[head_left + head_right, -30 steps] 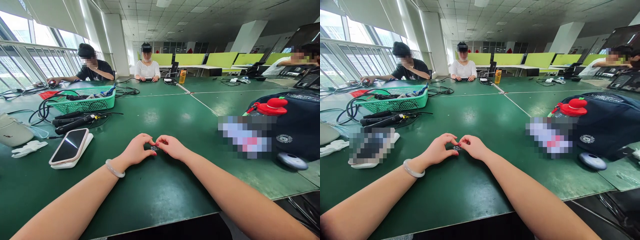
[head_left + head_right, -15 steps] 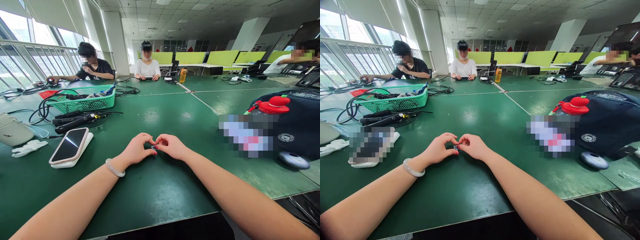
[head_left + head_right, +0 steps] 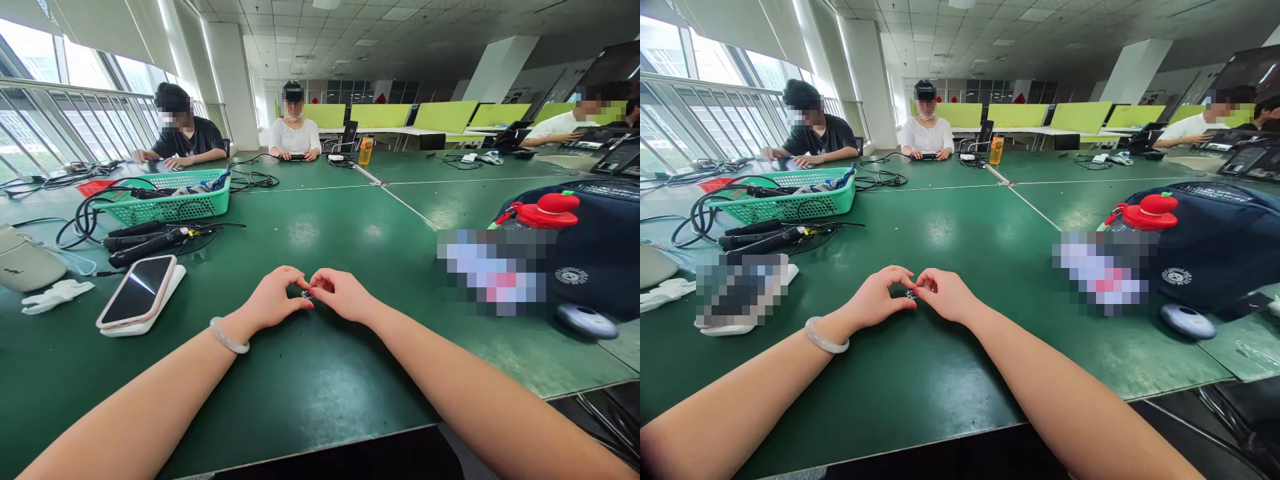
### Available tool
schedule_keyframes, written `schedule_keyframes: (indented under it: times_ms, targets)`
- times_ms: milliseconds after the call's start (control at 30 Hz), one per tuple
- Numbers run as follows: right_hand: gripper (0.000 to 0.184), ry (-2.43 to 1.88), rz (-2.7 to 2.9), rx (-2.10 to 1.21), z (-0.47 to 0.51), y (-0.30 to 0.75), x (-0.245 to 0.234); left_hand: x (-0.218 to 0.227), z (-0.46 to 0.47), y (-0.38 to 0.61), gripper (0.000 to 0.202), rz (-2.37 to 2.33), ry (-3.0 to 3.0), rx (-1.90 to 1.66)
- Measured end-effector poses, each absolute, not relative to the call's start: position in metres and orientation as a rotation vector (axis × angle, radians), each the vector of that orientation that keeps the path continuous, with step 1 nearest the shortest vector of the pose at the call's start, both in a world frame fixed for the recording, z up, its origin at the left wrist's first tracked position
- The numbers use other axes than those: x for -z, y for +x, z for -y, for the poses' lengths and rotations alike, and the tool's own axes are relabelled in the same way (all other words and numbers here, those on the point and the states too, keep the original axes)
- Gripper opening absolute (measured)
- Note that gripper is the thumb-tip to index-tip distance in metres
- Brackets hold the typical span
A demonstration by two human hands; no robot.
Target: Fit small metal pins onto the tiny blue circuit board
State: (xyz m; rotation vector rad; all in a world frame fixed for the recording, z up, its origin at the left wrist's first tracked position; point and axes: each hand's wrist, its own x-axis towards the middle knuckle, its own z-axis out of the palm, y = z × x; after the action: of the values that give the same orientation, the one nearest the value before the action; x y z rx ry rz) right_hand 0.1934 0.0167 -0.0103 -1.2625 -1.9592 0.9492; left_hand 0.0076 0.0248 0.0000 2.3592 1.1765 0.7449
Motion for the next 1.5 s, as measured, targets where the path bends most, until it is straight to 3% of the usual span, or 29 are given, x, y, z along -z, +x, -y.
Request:
schedule_keyframes:
  times_ms: [433, 967, 1500]
  targets:
    - [0.021, -1.278, 1.959, -0.891, -0.015, 0.193, 0.006, -0.002, -0.024, 0.009, 0.022, -1.181, 2.281, -0.760]
    - [0.006, -1.298, 2.384, -0.417, -0.011, 0.187, 0.015, 0.014, -0.044, 0.003, 0.027, -1.239, 1.803, -0.875]
    - [0.013, -1.216, 2.073, -0.217, -0.010, 0.189, 0.008, 0.009, -0.037, 0.007, 0.028, -1.207, 1.829, -0.876]
